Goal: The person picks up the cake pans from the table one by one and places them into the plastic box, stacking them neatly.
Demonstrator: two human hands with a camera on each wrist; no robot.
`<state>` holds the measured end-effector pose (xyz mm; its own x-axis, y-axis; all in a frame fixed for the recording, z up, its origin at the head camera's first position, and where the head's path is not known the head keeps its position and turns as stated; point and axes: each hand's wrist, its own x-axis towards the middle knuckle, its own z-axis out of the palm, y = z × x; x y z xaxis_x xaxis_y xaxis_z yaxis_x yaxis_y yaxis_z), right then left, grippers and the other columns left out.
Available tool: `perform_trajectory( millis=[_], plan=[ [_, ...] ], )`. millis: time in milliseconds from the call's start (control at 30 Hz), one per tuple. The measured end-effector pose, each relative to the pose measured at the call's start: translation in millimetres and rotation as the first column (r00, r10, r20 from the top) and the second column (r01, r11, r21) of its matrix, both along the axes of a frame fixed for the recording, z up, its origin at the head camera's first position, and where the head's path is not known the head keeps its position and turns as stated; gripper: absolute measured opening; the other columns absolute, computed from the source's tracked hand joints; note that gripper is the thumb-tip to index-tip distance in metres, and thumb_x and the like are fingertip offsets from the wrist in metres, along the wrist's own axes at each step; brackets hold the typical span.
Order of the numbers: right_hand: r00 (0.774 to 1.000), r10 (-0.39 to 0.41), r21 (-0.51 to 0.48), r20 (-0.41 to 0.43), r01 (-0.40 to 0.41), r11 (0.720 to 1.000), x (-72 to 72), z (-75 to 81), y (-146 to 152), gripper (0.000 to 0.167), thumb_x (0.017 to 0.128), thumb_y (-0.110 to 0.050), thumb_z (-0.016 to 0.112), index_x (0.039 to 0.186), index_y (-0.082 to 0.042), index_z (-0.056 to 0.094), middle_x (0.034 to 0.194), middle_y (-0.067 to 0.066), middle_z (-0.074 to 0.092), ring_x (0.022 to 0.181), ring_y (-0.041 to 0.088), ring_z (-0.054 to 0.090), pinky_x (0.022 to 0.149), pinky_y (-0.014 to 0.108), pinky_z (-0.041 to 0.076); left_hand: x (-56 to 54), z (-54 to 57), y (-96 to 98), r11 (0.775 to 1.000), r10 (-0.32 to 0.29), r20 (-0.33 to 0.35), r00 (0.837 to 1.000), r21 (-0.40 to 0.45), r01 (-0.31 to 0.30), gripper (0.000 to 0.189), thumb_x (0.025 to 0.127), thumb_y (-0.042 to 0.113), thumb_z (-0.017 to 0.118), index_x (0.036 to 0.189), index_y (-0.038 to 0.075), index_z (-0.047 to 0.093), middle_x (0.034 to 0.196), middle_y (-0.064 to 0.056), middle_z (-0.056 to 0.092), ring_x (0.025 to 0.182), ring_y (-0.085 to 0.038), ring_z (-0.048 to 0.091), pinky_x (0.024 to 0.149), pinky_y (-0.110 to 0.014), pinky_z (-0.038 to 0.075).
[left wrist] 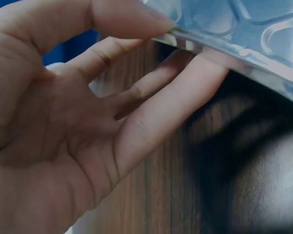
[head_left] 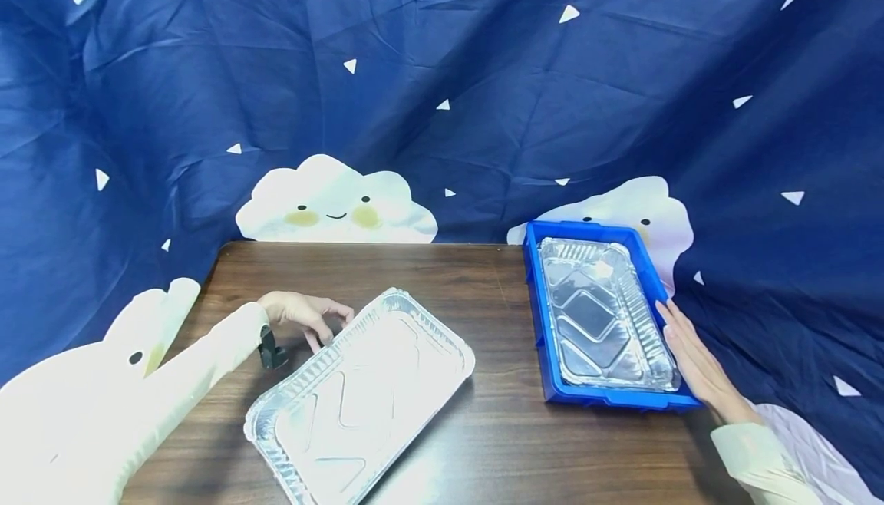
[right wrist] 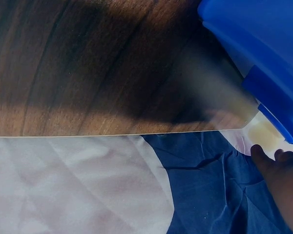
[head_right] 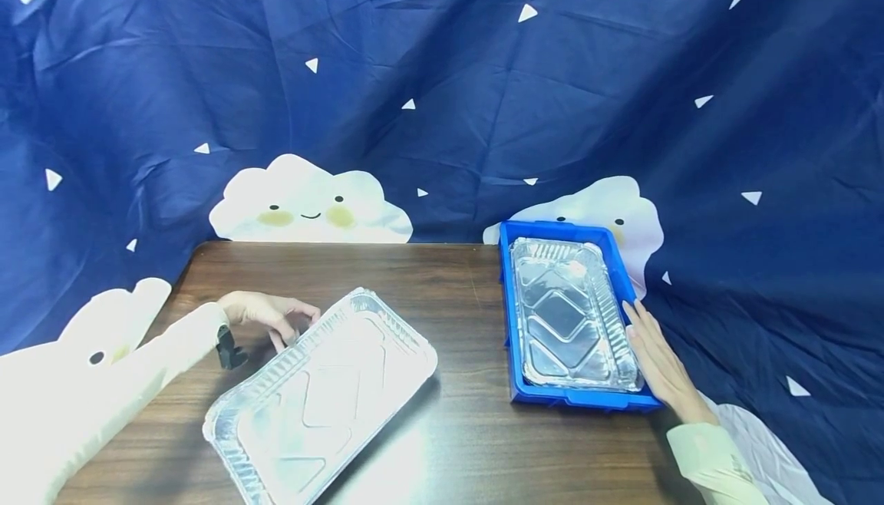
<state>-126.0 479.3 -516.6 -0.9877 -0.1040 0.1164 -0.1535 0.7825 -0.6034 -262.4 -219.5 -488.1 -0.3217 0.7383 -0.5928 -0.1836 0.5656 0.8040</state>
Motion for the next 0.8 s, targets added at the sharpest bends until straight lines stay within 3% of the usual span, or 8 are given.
perform_trajectory(
  millis=[300,500,600,800],
  plan=[
    [1.000,0.005,0.009,-0.005,-0.005,1.000,-0.4,-1.8,1,0.056,0.117,-0.024,0.029,0.170,-0.009,0.017,0.173,0.028,0.005,0.157,0.054,0.001,0.123,0.072,-0.003,-2.1,3.6,7.8,0.973,0.213,-0.010,0.977,0.097,-0.211,0.036,0.085,-0.004,0.061,0.120,-0.004,0.053,0.118,-0.018,0.065,0.101,-0.028,0.068,0.091,-0.049,0.062],
    [1.000,0.011,0.005,-0.010,-0.011,1.000,-0.9,-2.1,2,0.056,0.117,-0.024,0.029,0.170,-0.010,0.016,0.174,0.026,0.004,0.157,0.054,0.000,0.123,0.072,-0.004,-6.8,11.3,21.2,0.932,0.325,0.017,0.945,0.162,-0.324,0.025,0.090,-0.005,0.057,0.114,-0.004,0.049,0.114,-0.016,0.060,0.101,-0.026,0.065,0.098,-0.050,0.059],
    [1.000,0.012,0.009,-0.020,-0.012,1.000,-0.7,-1.9,2,0.056,0.117,-0.024,0.030,0.169,-0.009,0.018,0.174,0.027,0.006,0.157,0.054,0.001,0.124,0.072,-0.002,-6.6,17.6,28.5,0.919,0.363,0.008,0.932,0.162,-0.360,0.021,0.092,-0.004,0.057,0.111,-0.001,0.050,0.104,-0.011,0.060,0.097,-0.023,0.065,0.097,-0.047,0.060],
    [1.000,0.006,0.014,-0.010,-0.006,1.000,-0.2,-0.6,1,0.056,0.117,-0.024,0.029,0.170,-0.008,0.016,0.174,0.025,0.003,0.157,0.054,-0.001,0.123,0.072,-0.004,-2.4,29.1,47.4,0.868,0.468,0.026,0.883,0.175,-0.465,0.019,0.095,-0.006,0.055,0.110,0.001,0.047,0.090,-0.005,0.059,0.086,-0.016,0.063,0.090,-0.037,0.063]
  ],
)
